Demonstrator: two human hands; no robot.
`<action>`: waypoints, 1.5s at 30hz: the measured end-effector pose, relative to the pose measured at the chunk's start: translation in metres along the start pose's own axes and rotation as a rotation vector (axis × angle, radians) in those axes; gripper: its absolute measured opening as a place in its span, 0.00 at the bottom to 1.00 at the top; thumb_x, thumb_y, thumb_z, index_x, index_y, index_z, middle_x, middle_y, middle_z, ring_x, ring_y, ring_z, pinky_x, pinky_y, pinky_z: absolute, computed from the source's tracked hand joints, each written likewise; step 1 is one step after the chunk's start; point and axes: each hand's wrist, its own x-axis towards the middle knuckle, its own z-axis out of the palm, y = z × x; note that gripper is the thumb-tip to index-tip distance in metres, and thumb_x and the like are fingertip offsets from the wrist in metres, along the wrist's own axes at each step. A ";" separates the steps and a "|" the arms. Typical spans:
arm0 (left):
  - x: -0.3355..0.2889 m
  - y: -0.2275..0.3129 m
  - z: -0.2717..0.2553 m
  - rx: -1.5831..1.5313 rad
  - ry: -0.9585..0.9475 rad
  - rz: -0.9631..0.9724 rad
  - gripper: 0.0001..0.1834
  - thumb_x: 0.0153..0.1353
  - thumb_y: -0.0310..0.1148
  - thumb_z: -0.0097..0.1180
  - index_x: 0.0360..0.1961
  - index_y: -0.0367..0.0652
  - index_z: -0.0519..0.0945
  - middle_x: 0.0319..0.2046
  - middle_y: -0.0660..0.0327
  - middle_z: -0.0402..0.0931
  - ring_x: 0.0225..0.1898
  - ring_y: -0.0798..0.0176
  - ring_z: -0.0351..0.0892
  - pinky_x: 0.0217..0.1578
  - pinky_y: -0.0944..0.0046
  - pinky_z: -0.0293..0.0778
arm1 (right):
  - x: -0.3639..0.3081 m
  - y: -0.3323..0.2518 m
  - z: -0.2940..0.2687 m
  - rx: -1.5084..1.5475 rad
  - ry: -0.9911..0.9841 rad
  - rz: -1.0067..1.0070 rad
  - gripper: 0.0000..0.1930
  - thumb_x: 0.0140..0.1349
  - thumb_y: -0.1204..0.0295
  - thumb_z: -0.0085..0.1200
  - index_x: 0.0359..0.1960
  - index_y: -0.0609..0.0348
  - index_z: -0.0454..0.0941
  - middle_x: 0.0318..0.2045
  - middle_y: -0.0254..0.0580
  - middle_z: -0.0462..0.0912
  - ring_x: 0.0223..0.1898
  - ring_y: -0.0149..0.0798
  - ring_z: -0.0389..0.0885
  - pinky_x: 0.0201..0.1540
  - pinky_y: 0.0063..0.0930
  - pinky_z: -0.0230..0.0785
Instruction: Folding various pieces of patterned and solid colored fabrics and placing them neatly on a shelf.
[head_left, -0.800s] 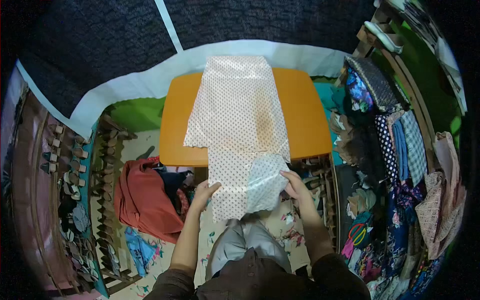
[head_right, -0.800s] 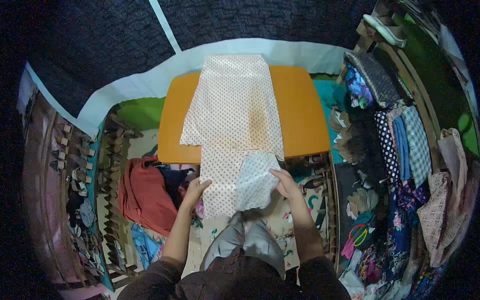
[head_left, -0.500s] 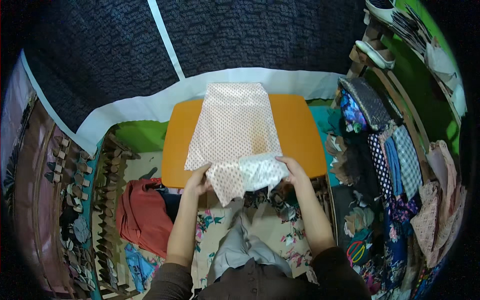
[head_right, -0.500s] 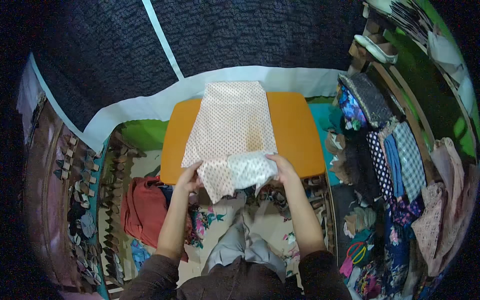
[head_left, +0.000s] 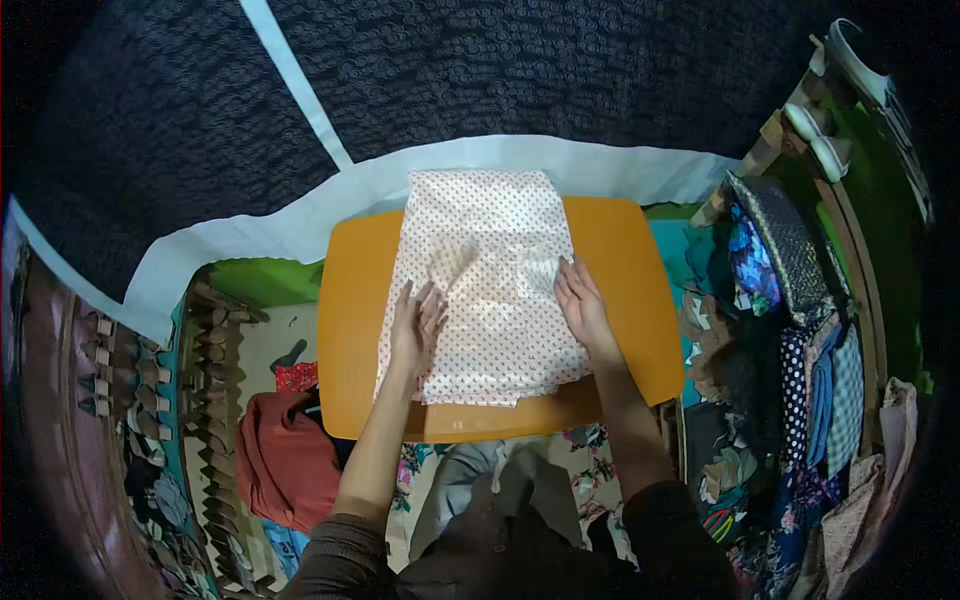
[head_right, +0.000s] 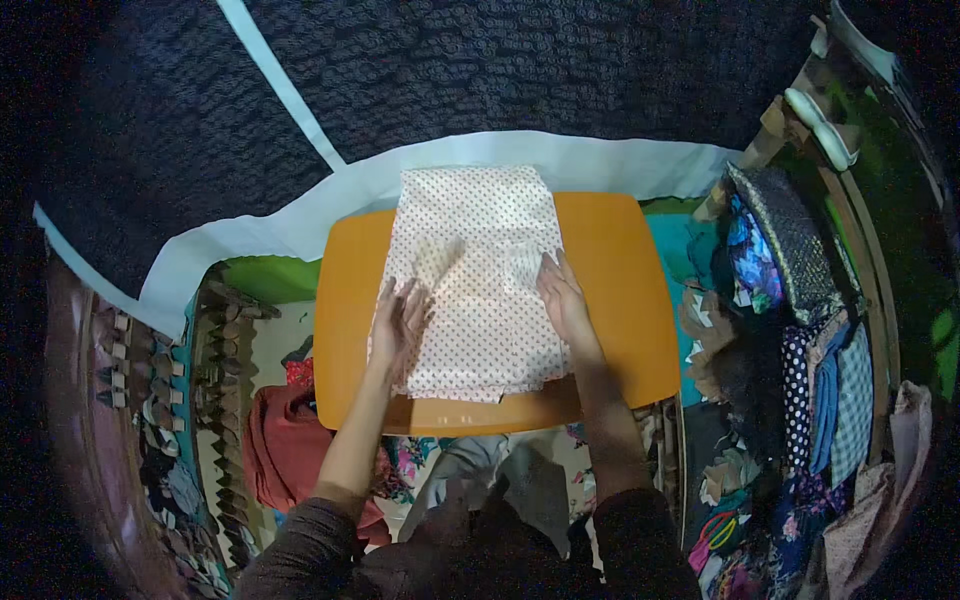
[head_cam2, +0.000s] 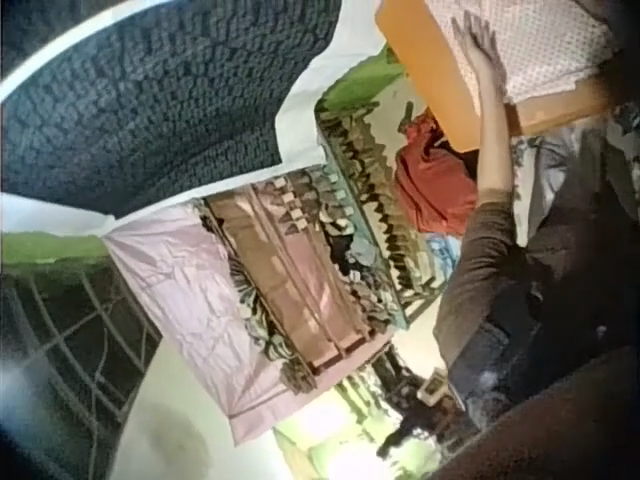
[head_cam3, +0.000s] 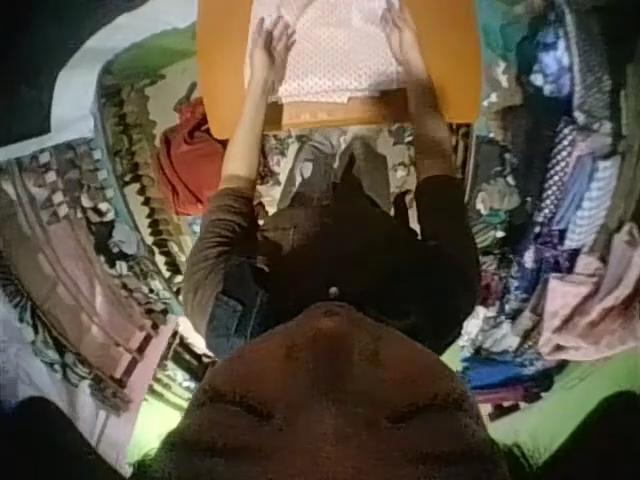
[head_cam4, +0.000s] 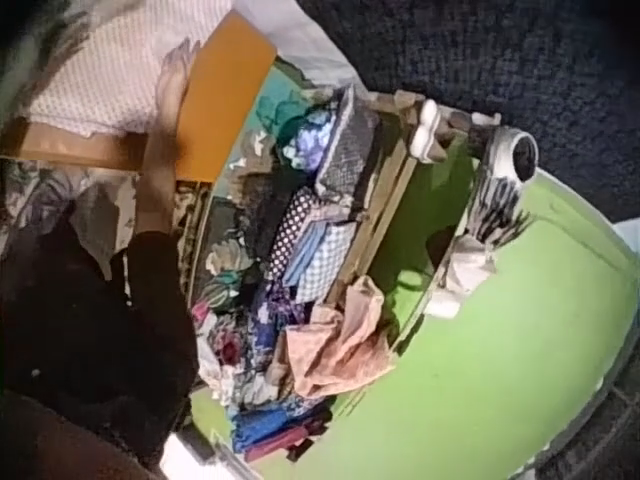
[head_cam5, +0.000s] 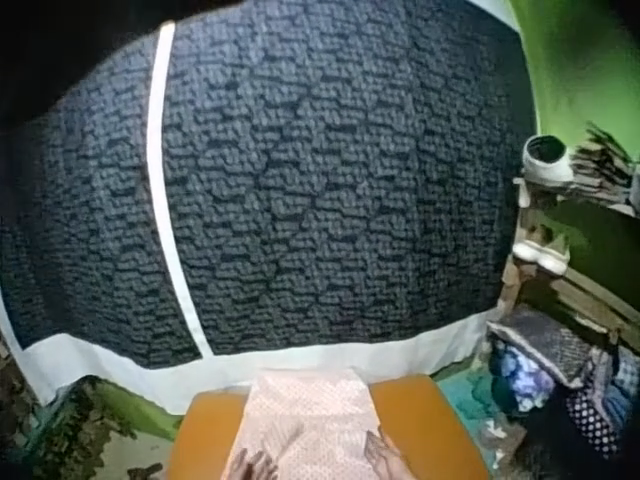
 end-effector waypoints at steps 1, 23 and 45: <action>0.001 -0.001 0.010 0.244 -0.030 0.069 0.29 0.65 0.42 0.37 0.64 0.44 0.47 0.58 0.52 0.60 0.58 0.56 0.62 0.56 0.59 0.63 | 0.004 0.002 0.005 -0.136 -0.052 -0.099 0.30 0.65 0.67 0.39 0.64 0.61 0.41 0.61 0.53 0.56 0.62 0.44 0.57 0.62 0.33 0.49; -0.045 -0.008 -0.033 1.940 -0.685 0.499 0.35 0.54 0.55 0.48 0.58 0.44 0.62 0.61 0.54 0.56 0.63 0.53 0.51 0.61 0.47 0.45 | -0.064 0.007 0.002 -1.982 -0.479 -0.449 0.29 0.62 0.57 0.39 0.61 0.59 0.54 0.62 0.57 0.50 0.63 0.57 0.48 0.62 0.56 0.39; -0.042 -0.124 0.071 0.982 0.006 0.205 0.26 0.55 0.30 0.52 0.54 0.38 0.60 0.35 0.47 0.70 0.33 0.48 0.72 0.35 0.56 0.69 | 0.018 -0.043 -0.043 -1.242 -0.147 -0.317 0.17 0.55 0.73 0.50 0.47 0.64 0.71 0.50 0.55 0.69 0.53 0.44 0.68 0.54 0.31 0.59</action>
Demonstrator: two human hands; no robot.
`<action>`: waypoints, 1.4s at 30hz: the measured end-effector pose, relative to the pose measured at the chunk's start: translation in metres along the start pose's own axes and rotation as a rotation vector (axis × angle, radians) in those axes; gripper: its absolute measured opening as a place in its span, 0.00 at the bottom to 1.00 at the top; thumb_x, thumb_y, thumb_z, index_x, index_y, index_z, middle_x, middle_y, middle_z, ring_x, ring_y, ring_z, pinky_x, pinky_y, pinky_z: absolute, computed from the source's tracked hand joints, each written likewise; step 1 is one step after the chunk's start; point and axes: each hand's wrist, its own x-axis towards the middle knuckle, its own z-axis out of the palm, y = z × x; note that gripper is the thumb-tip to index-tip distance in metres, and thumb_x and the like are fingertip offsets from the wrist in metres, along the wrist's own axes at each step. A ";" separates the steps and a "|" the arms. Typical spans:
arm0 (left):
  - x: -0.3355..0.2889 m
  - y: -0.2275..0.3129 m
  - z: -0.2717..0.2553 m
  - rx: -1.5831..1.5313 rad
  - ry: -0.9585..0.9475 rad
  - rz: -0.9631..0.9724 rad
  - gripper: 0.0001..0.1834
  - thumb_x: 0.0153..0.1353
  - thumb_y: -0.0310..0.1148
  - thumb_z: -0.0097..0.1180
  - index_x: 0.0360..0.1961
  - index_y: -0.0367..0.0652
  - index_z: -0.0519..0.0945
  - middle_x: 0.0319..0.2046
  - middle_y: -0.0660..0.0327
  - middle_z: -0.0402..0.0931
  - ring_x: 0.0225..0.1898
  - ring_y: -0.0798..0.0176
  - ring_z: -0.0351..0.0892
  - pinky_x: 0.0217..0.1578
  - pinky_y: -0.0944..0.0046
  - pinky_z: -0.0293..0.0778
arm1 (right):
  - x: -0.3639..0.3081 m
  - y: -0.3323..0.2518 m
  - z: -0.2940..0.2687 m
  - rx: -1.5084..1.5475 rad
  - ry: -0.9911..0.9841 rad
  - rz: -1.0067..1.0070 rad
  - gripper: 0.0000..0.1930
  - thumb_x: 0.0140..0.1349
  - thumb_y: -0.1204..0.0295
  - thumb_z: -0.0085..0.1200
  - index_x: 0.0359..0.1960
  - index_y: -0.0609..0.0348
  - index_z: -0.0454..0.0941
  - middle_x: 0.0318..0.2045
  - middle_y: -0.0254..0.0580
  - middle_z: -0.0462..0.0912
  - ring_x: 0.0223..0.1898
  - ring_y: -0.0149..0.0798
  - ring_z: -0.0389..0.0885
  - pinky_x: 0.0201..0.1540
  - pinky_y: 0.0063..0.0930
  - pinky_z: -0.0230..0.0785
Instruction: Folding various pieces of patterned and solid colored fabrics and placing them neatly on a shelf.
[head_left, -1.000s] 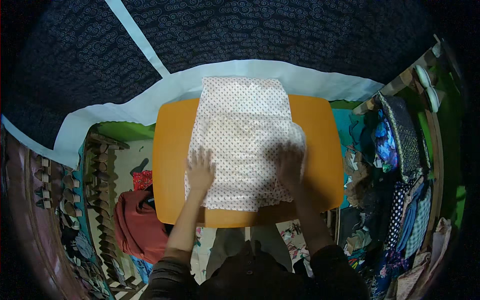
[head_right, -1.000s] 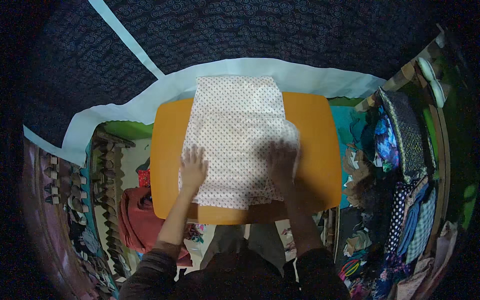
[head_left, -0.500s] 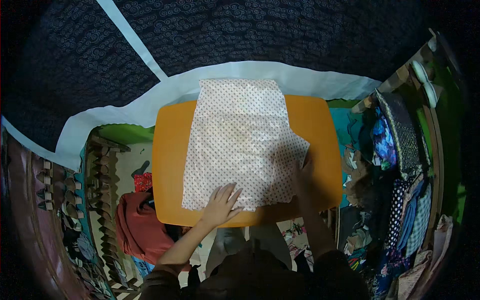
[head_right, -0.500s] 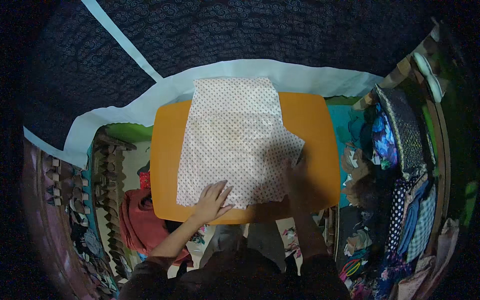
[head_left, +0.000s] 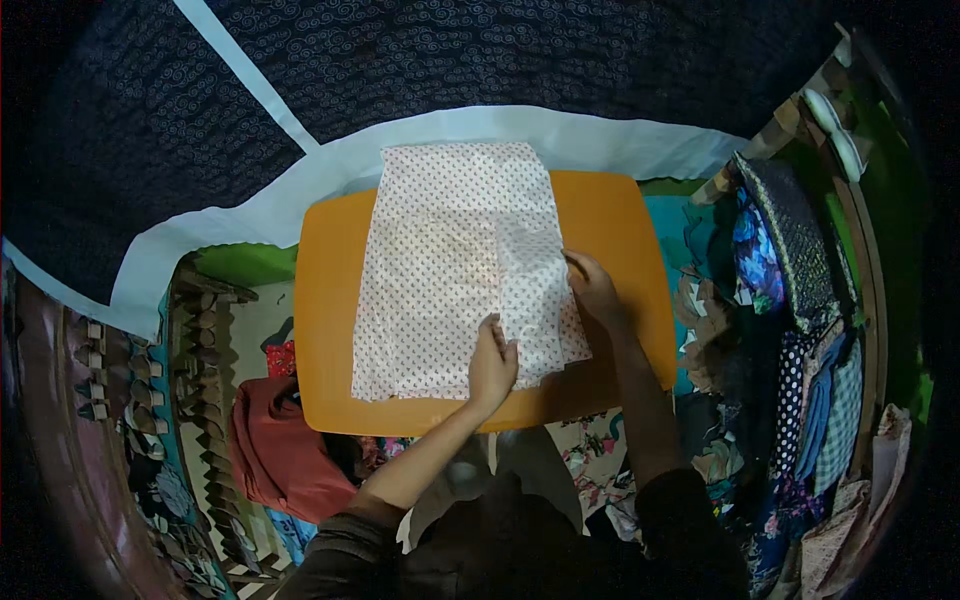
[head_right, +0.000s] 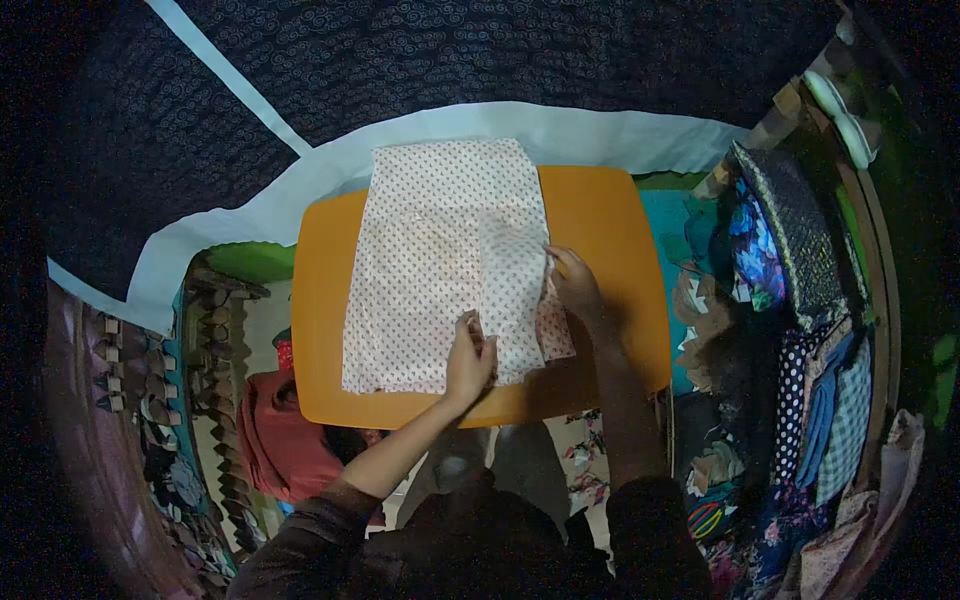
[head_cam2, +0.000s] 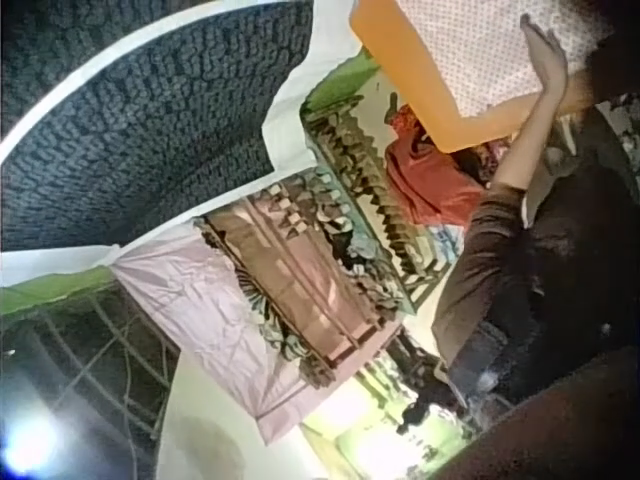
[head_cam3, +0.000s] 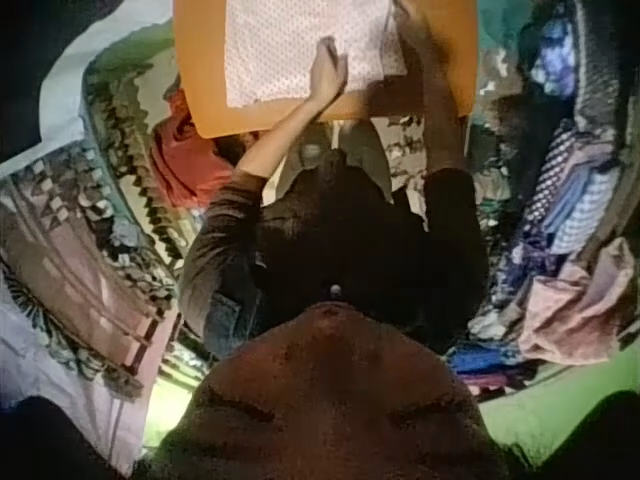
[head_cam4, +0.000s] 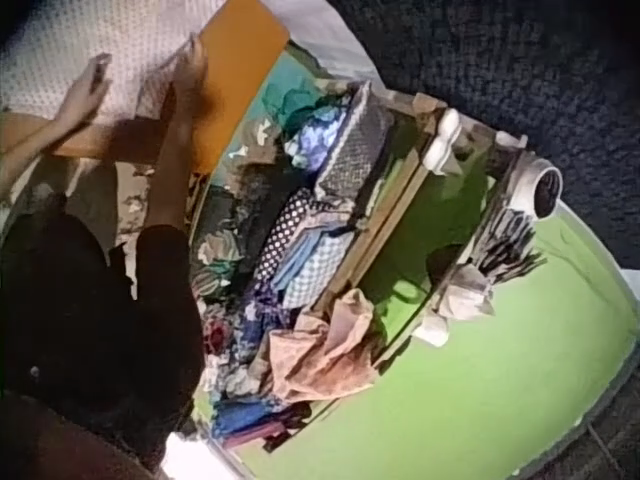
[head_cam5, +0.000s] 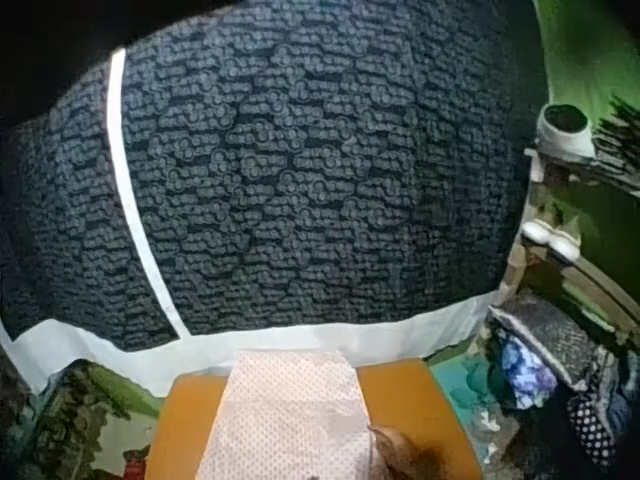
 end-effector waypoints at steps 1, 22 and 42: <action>-0.001 -0.005 -0.003 0.170 0.062 0.164 0.27 0.54 0.32 0.53 0.55 0.39 0.60 0.40 0.46 0.68 0.39 0.47 0.70 0.41 0.55 0.67 | -0.009 0.005 0.007 -0.380 0.088 -0.046 0.19 0.53 0.72 0.49 0.48 0.64 0.69 0.52 0.58 0.65 0.56 0.51 0.63 0.57 0.39 0.56; -0.008 0.005 -0.156 1.010 -0.812 0.005 0.24 0.47 0.31 0.54 0.49 0.39 0.71 0.48 0.48 0.70 0.50 0.51 0.71 0.47 0.60 0.69 | -0.079 -0.045 0.051 -0.358 -0.909 0.312 0.20 0.56 0.63 0.44 0.52 0.44 0.71 0.47 0.51 0.74 0.49 0.50 0.72 0.52 0.37 0.63; 0.133 0.034 -0.146 1.097 0.047 0.470 0.26 0.58 0.40 0.44 0.56 0.41 0.62 0.55 0.49 0.62 0.57 0.52 0.60 0.57 0.44 0.52 | 0.080 -0.079 0.052 -0.636 -0.172 0.096 0.27 0.57 0.64 0.44 0.58 0.60 0.59 0.55 0.53 0.64 0.55 0.46 0.63 0.55 0.45 0.52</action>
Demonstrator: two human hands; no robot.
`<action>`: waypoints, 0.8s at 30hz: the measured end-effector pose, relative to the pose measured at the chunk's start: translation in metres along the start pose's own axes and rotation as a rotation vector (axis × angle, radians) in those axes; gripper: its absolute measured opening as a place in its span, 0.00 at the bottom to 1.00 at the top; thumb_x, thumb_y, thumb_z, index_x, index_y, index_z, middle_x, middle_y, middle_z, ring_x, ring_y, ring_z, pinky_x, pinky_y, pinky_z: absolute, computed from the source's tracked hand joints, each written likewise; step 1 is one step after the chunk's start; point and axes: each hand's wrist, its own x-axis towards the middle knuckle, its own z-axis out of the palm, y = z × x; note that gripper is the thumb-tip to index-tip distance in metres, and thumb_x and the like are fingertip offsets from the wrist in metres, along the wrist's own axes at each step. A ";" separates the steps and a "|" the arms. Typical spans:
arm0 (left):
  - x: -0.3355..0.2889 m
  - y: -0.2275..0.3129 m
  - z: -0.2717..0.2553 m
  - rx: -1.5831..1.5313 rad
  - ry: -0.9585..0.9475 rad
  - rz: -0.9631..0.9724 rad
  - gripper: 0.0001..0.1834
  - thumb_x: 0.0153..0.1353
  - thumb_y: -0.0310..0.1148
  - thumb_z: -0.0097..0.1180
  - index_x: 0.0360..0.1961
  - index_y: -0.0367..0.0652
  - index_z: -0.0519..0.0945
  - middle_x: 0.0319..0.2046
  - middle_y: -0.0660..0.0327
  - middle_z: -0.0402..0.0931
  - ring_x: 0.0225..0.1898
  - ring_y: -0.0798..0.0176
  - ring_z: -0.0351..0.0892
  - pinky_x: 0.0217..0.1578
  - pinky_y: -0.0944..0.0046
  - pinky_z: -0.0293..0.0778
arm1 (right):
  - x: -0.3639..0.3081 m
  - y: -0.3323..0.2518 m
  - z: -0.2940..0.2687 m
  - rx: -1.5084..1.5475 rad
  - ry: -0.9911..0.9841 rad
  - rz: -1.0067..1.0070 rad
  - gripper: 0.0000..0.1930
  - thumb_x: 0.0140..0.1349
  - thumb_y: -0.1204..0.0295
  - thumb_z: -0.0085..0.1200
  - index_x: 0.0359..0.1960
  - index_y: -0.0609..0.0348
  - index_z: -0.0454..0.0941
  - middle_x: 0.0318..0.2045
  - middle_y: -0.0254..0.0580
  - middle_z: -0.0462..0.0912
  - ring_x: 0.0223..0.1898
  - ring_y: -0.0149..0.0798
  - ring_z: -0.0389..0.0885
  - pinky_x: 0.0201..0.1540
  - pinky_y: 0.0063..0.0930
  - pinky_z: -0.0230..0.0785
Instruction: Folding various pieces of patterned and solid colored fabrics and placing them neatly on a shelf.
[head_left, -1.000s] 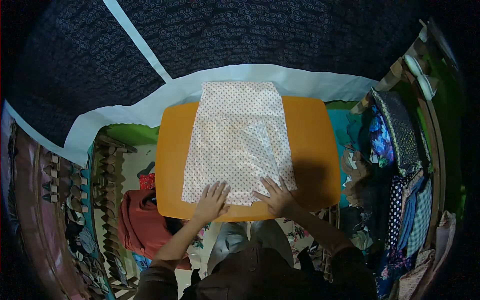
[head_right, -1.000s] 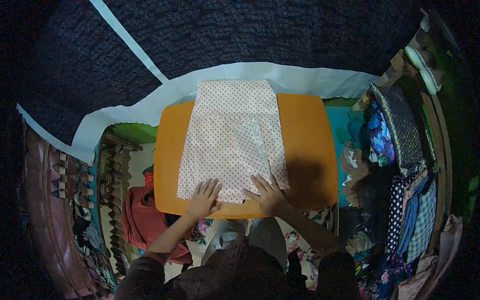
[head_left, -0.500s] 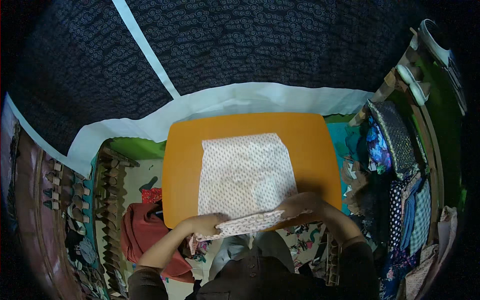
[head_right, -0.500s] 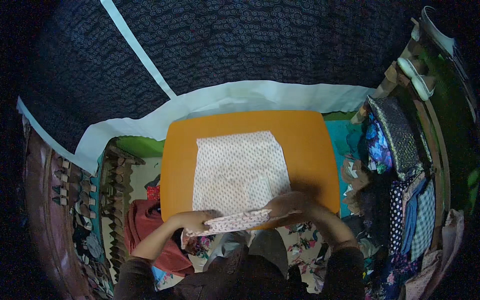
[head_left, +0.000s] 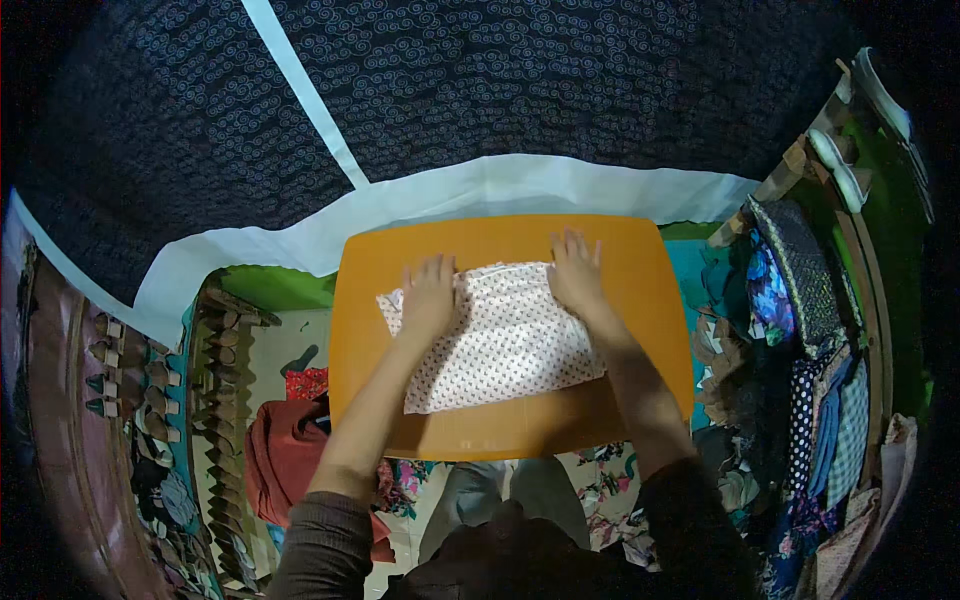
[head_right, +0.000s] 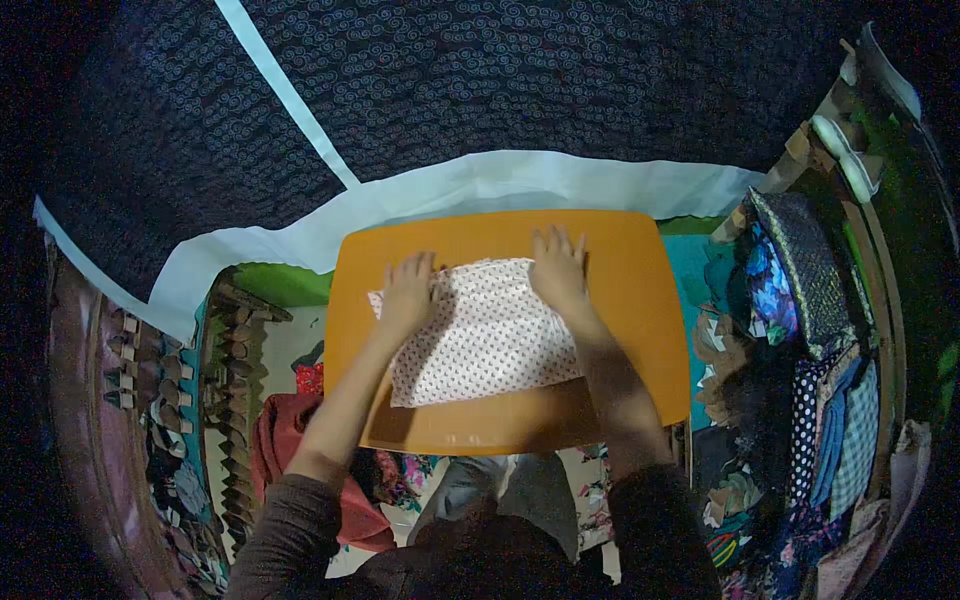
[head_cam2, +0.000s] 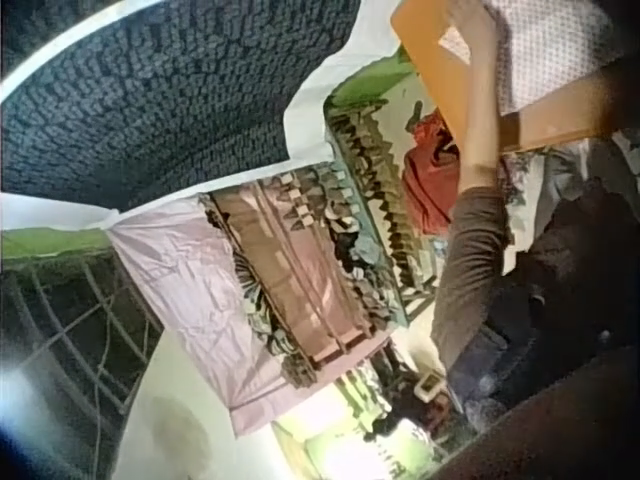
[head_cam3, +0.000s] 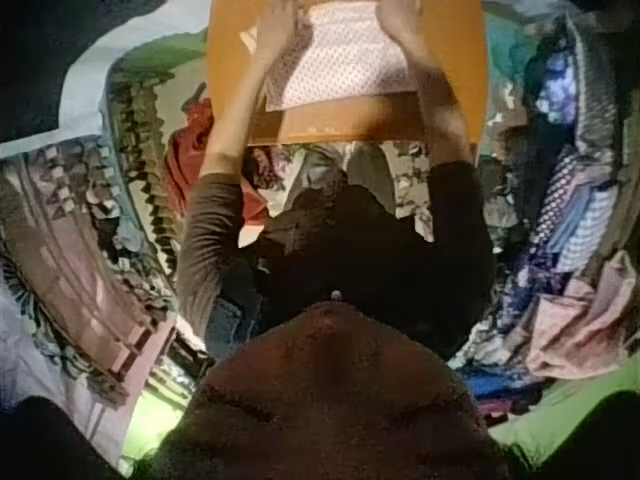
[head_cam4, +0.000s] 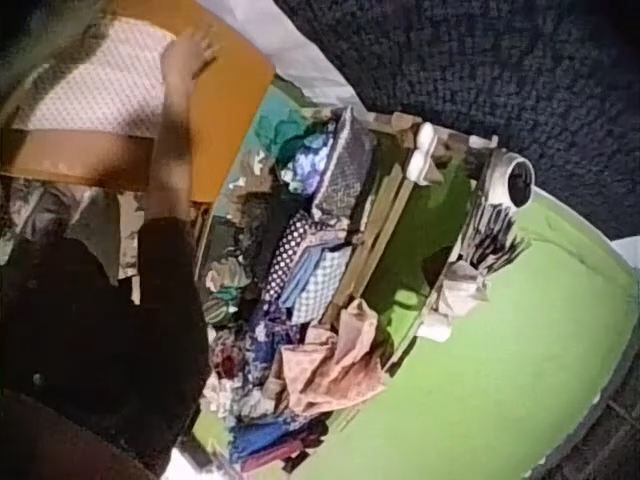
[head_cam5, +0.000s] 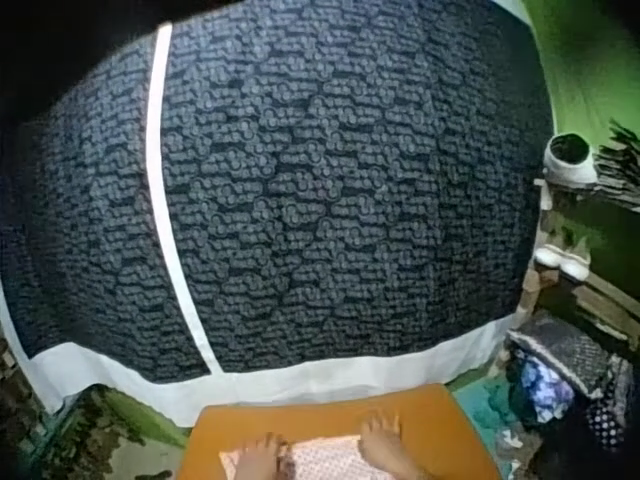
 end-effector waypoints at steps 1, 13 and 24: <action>-0.005 0.014 0.016 -0.094 0.032 0.011 0.27 0.58 0.41 0.42 0.58 0.42 0.60 0.58 0.51 0.58 0.61 0.53 0.54 0.59 0.41 0.46 | -0.007 0.001 0.020 -0.280 0.323 -0.083 0.26 0.62 0.62 0.38 0.60 0.58 0.56 0.62 0.51 0.55 0.63 0.47 0.53 0.64 0.50 0.41; -0.097 -0.033 0.073 0.097 -0.167 -0.161 0.31 0.61 0.52 0.36 0.63 0.53 0.55 0.65 0.58 0.45 0.66 0.51 0.43 0.62 0.43 0.38 | -0.076 0.044 0.080 -0.129 0.340 -0.064 0.23 0.59 0.68 0.44 0.56 0.60 0.63 0.58 0.55 0.61 0.60 0.53 0.59 0.61 0.47 0.49; -0.148 0.016 0.047 0.005 -0.442 0.213 0.43 0.48 0.58 0.49 0.62 0.49 0.56 0.65 0.52 0.45 0.65 0.49 0.45 0.59 0.38 0.43 | -0.145 -0.001 0.094 -0.084 -0.159 -0.641 0.29 0.56 0.53 0.46 0.59 0.46 0.61 0.62 0.41 0.56 0.64 0.41 0.53 0.63 0.43 0.46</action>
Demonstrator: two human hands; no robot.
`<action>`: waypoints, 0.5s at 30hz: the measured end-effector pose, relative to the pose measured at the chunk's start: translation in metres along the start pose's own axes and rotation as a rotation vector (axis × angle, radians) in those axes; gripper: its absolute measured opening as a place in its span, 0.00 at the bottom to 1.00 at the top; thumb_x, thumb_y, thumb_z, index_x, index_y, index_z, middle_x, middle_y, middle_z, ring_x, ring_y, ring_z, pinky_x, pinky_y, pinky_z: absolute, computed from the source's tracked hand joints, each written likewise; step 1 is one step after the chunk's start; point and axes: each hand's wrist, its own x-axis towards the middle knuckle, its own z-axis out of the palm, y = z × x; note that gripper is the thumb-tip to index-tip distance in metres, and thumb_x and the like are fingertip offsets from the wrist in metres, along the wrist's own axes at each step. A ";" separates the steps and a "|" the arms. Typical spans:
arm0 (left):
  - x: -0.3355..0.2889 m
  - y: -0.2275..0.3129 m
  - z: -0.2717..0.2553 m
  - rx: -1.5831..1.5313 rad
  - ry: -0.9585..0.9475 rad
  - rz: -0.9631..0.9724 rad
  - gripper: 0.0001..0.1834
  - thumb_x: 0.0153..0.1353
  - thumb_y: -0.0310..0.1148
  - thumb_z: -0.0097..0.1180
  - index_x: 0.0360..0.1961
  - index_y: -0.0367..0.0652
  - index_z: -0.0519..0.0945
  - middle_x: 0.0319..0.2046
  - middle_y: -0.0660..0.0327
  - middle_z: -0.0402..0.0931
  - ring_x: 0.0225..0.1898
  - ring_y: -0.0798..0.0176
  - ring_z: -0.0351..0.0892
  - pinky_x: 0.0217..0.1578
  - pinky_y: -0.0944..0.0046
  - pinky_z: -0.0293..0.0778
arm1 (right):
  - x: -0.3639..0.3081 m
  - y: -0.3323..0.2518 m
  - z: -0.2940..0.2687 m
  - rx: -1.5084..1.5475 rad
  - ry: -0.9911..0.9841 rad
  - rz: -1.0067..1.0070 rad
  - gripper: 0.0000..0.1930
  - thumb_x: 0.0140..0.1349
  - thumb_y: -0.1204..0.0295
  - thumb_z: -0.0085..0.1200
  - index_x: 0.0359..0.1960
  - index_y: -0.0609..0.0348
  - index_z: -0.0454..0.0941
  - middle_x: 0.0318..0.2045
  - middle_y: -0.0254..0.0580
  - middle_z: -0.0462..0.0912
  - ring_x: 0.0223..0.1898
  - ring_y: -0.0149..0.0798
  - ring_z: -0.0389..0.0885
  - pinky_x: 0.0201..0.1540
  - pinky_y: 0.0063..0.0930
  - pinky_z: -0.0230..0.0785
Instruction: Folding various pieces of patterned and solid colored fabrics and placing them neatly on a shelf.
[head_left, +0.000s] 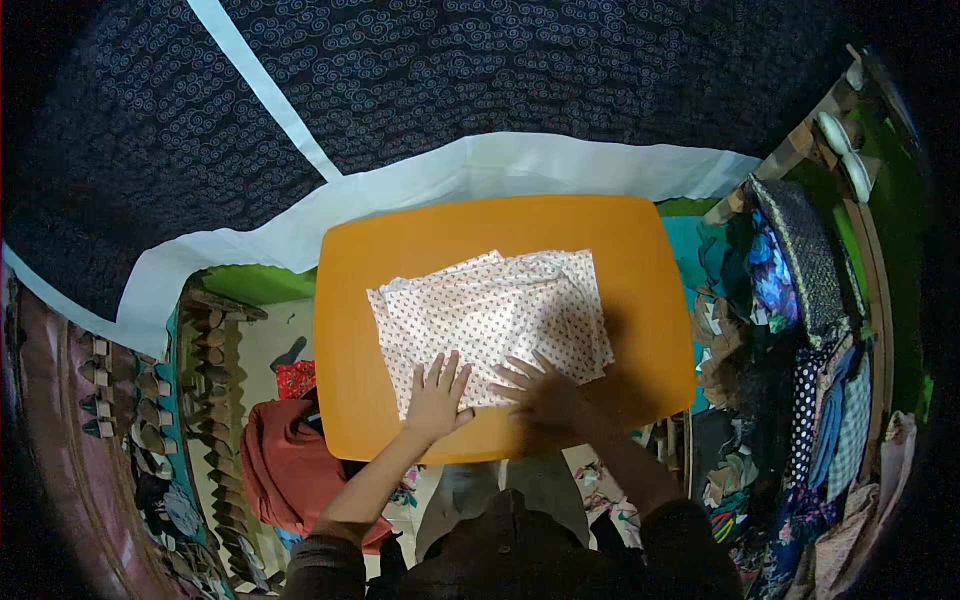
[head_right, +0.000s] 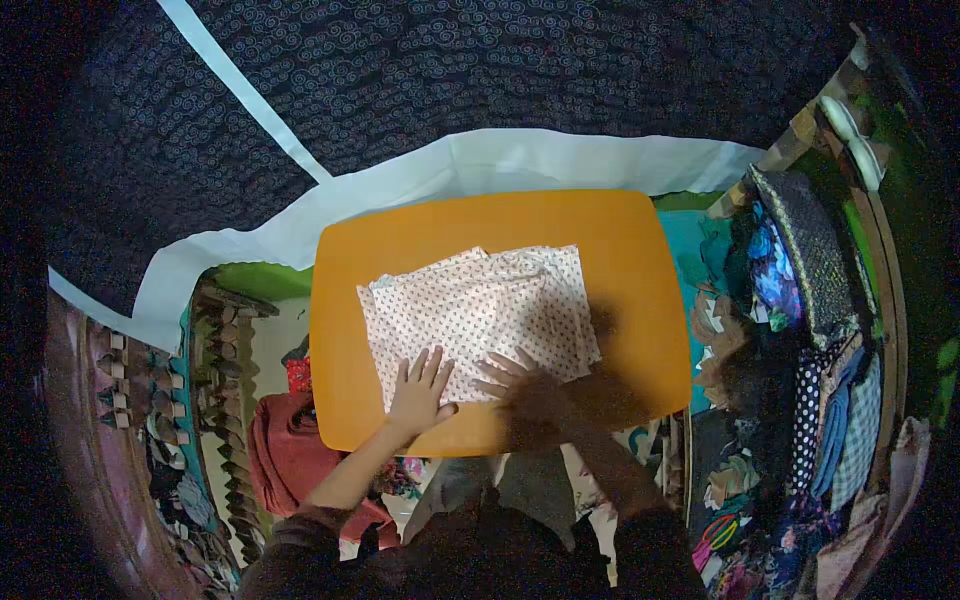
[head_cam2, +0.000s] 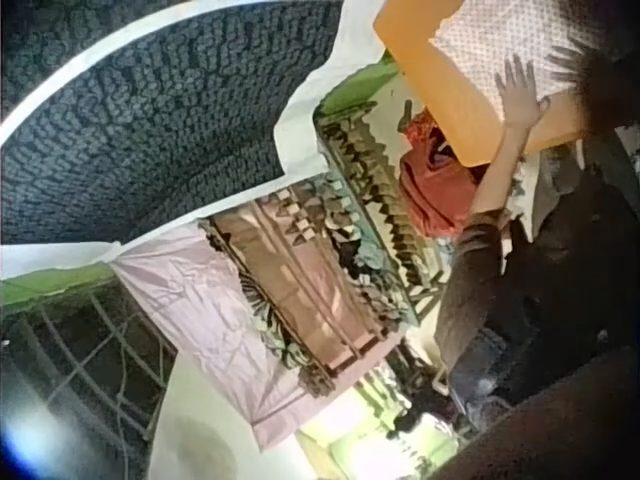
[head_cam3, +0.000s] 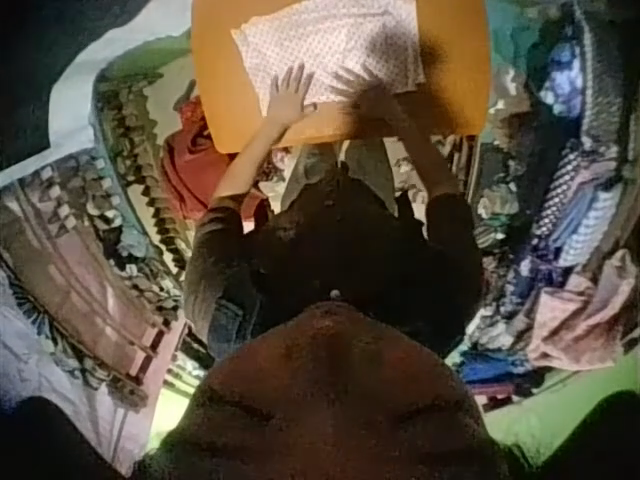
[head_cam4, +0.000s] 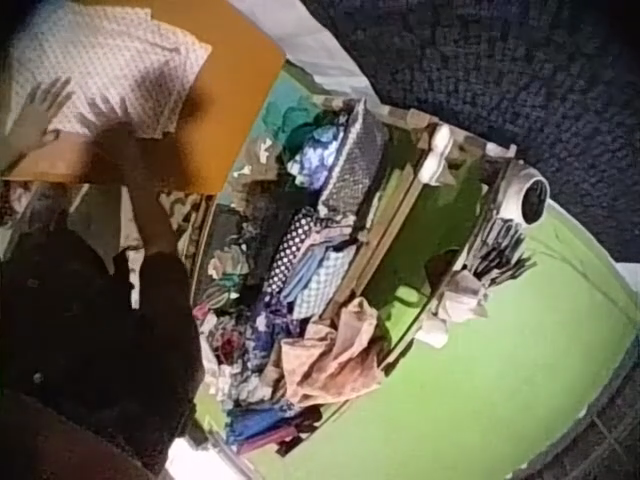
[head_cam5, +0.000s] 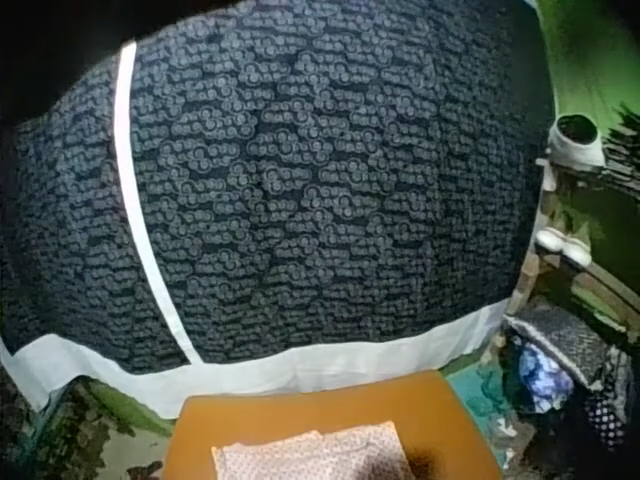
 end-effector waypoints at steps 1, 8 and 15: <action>0.006 0.013 0.002 -0.033 0.026 -0.028 0.42 0.49 0.55 0.50 0.62 0.46 0.56 0.64 0.50 0.45 0.65 0.47 0.44 0.58 0.36 0.43 | -0.005 0.026 0.006 -0.140 0.004 -0.136 0.26 0.58 0.54 0.42 0.59 0.43 0.61 0.63 0.37 0.56 0.64 0.39 0.53 0.64 0.42 0.45; 0.030 0.084 -0.015 -0.252 -0.072 0.008 0.33 0.52 0.40 0.50 0.60 0.42 0.60 0.61 0.48 0.53 0.60 0.44 0.56 0.55 0.46 0.58 | -0.021 0.117 -0.028 -0.125 0.175 0.064 0.22 0.56 0.75 0.39 0.54 0.42 0.69 0.57 0.37 0.66 0.58 0.42 0.64 0.62 0.42 0.51; 0.068 -0.007 -0.083 -0.561 0.401 0.067 0.15 0.48 0.22 0.45 0.39 0.38 0.76 0.37 0.46 0.74 0.38 0.45 0.74 0.40 0.53 0.71 | -0.012 0.089 -0.040 -0.104 0.306 0.225 0.18 0.58 0.74 0.40 0.52 0.56 0.68 0.53 0.45 0.67 0.57 0.46 0.62 0.59 0.44 0.53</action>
